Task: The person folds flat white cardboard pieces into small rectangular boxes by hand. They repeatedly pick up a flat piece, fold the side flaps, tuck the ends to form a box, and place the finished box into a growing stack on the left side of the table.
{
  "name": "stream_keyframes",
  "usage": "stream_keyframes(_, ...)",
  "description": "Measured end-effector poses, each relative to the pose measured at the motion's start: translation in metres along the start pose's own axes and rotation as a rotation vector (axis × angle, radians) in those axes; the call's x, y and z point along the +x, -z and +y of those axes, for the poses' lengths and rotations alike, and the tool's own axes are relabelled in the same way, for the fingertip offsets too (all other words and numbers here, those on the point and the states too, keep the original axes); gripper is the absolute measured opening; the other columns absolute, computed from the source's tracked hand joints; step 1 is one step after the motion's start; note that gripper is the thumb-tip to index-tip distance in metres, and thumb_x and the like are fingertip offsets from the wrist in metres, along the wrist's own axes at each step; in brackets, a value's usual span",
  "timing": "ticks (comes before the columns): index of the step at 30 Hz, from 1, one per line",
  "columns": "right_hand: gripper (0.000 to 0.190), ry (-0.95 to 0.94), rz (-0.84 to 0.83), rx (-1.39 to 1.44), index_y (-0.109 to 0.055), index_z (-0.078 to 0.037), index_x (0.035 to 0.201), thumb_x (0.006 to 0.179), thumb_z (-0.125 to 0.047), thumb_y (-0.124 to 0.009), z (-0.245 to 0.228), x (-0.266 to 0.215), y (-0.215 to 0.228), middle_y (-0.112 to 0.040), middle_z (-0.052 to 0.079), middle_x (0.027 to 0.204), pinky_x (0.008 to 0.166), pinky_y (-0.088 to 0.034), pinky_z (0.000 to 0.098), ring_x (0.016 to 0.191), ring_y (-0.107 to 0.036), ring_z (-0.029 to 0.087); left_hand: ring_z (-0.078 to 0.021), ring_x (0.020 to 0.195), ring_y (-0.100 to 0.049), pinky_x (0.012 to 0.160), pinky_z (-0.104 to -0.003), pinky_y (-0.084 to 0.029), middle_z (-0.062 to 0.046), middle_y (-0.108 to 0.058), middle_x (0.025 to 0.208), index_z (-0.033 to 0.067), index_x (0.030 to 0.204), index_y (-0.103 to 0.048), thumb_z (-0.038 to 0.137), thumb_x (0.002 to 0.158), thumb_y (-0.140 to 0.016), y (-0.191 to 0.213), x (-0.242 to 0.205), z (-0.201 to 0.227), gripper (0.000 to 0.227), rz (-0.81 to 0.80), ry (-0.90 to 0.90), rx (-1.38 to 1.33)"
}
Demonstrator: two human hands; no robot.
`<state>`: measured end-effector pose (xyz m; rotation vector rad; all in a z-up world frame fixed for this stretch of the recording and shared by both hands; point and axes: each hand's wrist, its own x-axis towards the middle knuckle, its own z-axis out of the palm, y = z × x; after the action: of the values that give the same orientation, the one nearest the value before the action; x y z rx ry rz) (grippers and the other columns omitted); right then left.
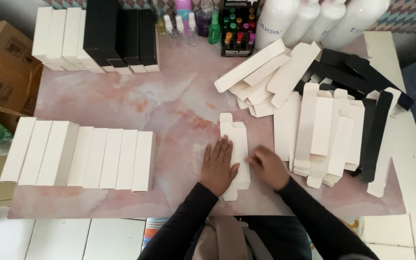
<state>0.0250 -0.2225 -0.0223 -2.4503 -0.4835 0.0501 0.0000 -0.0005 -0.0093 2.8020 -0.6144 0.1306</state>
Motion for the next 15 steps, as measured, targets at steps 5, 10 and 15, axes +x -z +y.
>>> stream_keyframes(5,0.016,0.016,0.037,-0.103,-0.063,-0.014,0.092,0.096,-0.029,-0.063,0.006,0.076,-0.013,-0.059,0.008,0.083,0.067,-0.054,0.0440,0.078,-0.067,0.034,-0.0258,0.153,-0.024,0.123,-0.055,-0.009,-0.013,-0.031,0.165,0.0071,0.159,-0.031,0.040,0.112,-0.027,0.001,0.003,-0.007,0.057,-0.056,0.002,-0.007)
stream_keyframes(10,0.011,-0.025,0.060,-0.124,-0.063,-0.014,0.091,0.097,-0.023,-0.065,0.014,0.110,-0.028,-0.059,0.004,0.085,0.065,-0.054,0.0392,0.078,-0.068,0.030,-0.0200,0.154,-0.020,0.123,-0.055,-0.004,-0.004,-0.026,0.167,0.0149,0.161,-0.026,0.034,0.113,-0.025,-0.002,0.003,-0.019,0.052,-0.149,-0.017,0.054)
stream_keyframes(15,0.014,-0.008,-0.031,-0.237,-0.062,-0.012,0.088,0.094,-0.024,-0.063,0.005,0.090,-0.036,-0.061,0.010,0.086,0.067,-0.055,0.0487,0.079,-0.069,0.039,-0.0213,0.153,-0.021,0.122,-0.057,-0.007,-0.009,-0.030,0.166,0.0097,0.160,-0.029,0.032,0.113,-0.027,-0.002,0.002,-0.016,0.052,-0.066,-0.033,0.050)
